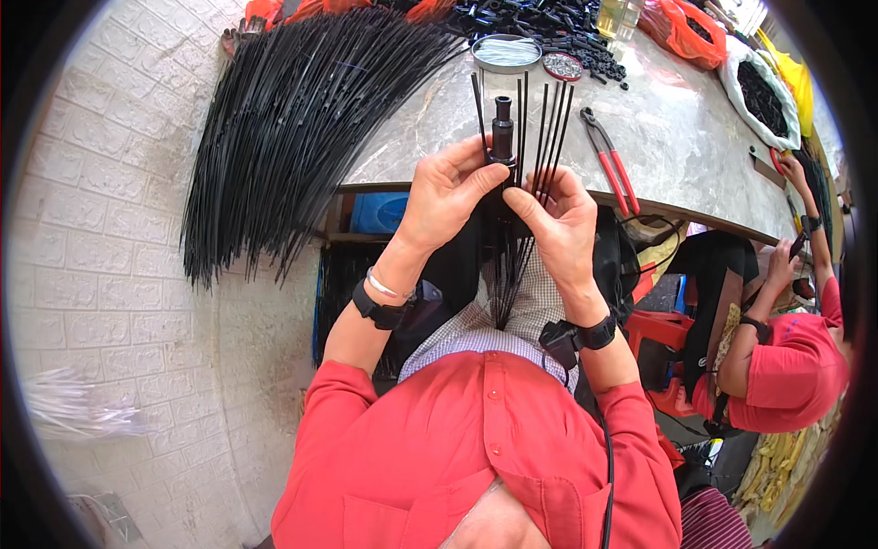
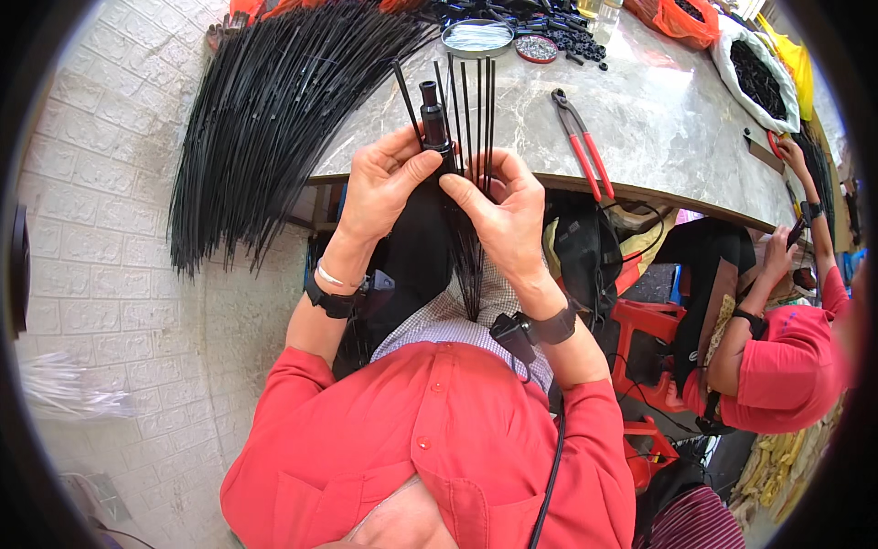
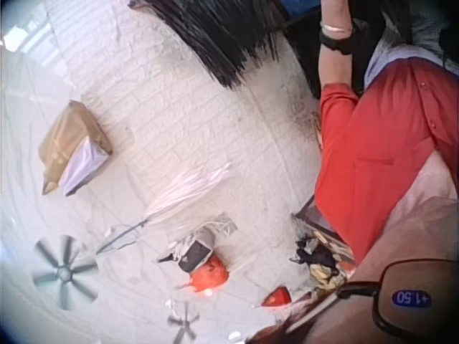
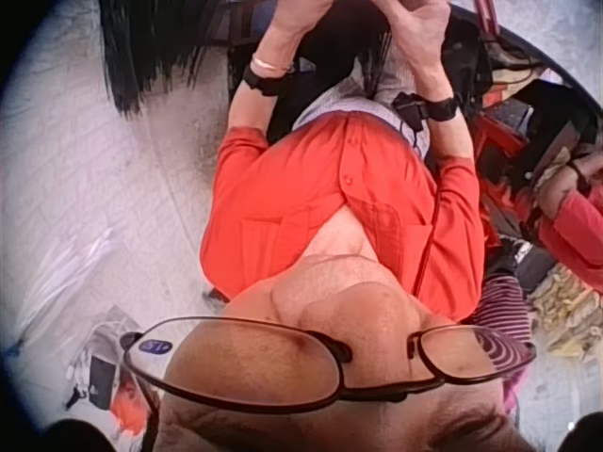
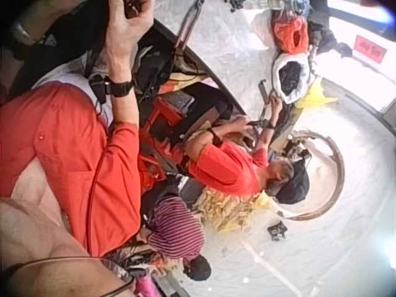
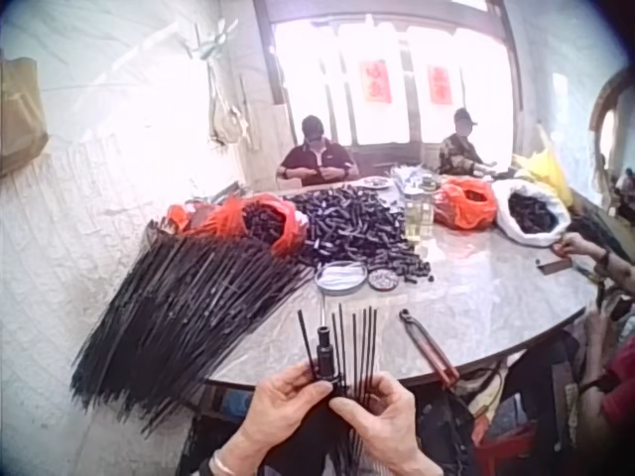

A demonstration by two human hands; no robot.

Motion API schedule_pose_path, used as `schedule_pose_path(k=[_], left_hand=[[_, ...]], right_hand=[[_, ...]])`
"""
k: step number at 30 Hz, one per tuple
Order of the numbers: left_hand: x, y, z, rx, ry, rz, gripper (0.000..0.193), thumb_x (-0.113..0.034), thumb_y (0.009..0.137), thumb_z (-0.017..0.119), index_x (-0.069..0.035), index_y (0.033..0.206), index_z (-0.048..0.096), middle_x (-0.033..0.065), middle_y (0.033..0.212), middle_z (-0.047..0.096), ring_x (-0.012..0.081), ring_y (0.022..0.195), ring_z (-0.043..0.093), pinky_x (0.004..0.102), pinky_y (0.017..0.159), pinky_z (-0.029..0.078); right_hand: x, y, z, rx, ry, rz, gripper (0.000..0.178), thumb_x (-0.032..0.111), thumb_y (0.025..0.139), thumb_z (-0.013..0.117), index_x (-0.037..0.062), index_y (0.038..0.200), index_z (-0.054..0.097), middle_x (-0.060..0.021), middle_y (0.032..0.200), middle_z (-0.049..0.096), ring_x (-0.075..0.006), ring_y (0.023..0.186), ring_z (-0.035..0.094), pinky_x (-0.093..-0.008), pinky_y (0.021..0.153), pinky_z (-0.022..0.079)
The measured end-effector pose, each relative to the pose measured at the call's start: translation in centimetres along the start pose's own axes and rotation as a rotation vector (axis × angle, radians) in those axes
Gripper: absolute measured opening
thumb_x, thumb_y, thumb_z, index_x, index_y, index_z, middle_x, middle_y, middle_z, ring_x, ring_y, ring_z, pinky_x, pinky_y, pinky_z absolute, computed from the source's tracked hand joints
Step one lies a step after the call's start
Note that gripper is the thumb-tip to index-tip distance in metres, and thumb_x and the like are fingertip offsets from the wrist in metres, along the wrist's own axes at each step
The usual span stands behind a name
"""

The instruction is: Assembling the central frame and ribs of an umbrella at a work station.

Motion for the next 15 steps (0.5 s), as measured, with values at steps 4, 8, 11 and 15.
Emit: schedule_pose_path(k=[4, 8, 11, 15], left_hand=[[-0.1, -0.1, 0.1, 0.024, 0.005, 0.003, 0.036, 0.001, 0.086, 0.060, 0.007, 0.121, 0.053, 0.0112, 0.106, 0.064, 0.0151, 0.096, 0.061, 0.0277, 0.088, 0.048], [-0.2, -0.4, 0.1, 0.027, -0.027, 0.003, 0.037, 0.001, 0.086, 0.061, 0.006, 0.121, 0.053, 0.0112, 0.107, 0.064, 0.0155, 0.097, 0.061, 0.0280, 0.088, 0.048], [-0.5, -0.7, 0.1, 0.020, -0.056, 0.000, 0.037, 0.000, 0.085, 0.062, 0.006, 0.121, 0.053, 0.0113, 0.108, 0.063, 0.0156, 0.098, 0.061, 0.0282, 0.089, 0.048], [-0.4, -0.8, -0.2, 0.019, -0.039, 0.006, 0.037, 0.000, 0.085, 0.063, 0.006, 0.120, 0.053, 0.0116, 0.108, 0.063, 0.0155, 0.098, 0.060, 0.0279, 0.089, 0.048]], right_hand=[[0.4, 0.1, 0.6, 0.133, -0.145, -0.012, 0.018, 0.006, 0.081, 0.069, 0.0012, 0.094, 0.058, 0.0019, 0.085, 0.057, -0.0015, 0.075, 0.051, -0.0164, 0.065, 0.043], [1.1, 0.2, 1.0, 0.148, -0.151, -0.021, 0.015, 0.003, 0.083, 0.064, 0.0006, 0.096, 0.058, 0.0018, 0.088, 0.057, -0.0013, 0.078, 0.050, -0.0167, 0.068, 0.043], [1.2, 0.3, 1.0, 0.168, -0.119, 0.006, 0.014, 0.002, 0.083, 0.061, -0.0001, 0.097, 0.058, 0.0017, 0.088, 0.057, -0.0015, 0.079, 0.050, -0.0171, 0.070, 0.043], [1.2, 0.0, 1.2, 0.170, -0.077, -0.011, 0.014, 0.002, 0.085, 0.060, -0.0012, 0.098, 0.058, 0.0014, 0.087, 0.058, -0.0021, 0.078, 0.052, -0.0177, 0.070, 0.044]])
Point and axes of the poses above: each hand's wrist, its own y-axis towards the middle knuckle, its own z-axis out of the palm, x = y × z, the point moved 9 cm from there along y, towards the middle knuckle
